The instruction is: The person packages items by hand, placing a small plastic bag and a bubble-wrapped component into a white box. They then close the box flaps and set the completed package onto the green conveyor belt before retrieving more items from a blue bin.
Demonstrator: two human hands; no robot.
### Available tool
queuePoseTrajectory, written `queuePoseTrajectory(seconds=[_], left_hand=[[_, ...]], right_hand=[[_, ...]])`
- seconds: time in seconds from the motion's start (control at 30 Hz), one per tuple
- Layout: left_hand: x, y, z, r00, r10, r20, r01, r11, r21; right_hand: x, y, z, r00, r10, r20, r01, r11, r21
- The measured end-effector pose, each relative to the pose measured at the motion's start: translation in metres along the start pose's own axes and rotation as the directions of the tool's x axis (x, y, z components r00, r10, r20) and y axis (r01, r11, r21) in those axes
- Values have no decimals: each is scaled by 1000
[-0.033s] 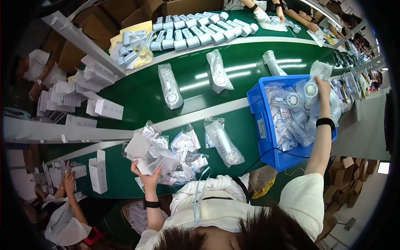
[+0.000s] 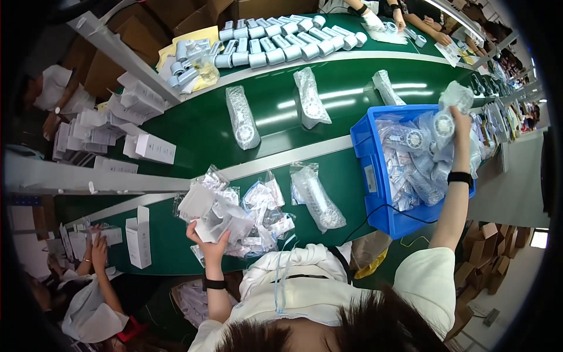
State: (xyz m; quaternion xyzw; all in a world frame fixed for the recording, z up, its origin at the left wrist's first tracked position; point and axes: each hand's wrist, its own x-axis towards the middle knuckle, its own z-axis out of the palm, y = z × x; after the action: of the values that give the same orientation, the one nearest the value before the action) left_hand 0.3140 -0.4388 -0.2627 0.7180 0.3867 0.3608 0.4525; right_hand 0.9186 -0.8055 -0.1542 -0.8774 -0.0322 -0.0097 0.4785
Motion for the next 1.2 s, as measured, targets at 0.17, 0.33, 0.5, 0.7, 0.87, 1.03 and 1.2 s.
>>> queuePoseTrajectory(seconds=[0.17,0.33,0.5,0.7,0.87,1.03,1.2], left_hand=[[-1,-5,-7,996,77,46,-80,994,77],[8,-4,-10,980,125,158,-136,988,66],[12,1,-13,955,150,257,-147,989,-30],[22,26,-28,928,207,310,-204,978,-44],[34,53,-31,892,154,425,-225,967,121],[36,55,-29,942,91,322,-150,975,163],[36,53,-33,961,123,248,-195,937,290]], right_hand=[[-187,-129,48,854,-273,443,-61,792,607],[-281,-102,187,829,-177,530,277,954,-115],[-289,-23,227,847,-105,522,397,777,-488],[-311,-59,208,741,-541,398,575,817,42],[-351,-110,202,878,-397,266,214,825,523],[-356,-108,216,790,-430,437,370,903,220],[-381,-68,257,646,-68,760,512,777,-366]])
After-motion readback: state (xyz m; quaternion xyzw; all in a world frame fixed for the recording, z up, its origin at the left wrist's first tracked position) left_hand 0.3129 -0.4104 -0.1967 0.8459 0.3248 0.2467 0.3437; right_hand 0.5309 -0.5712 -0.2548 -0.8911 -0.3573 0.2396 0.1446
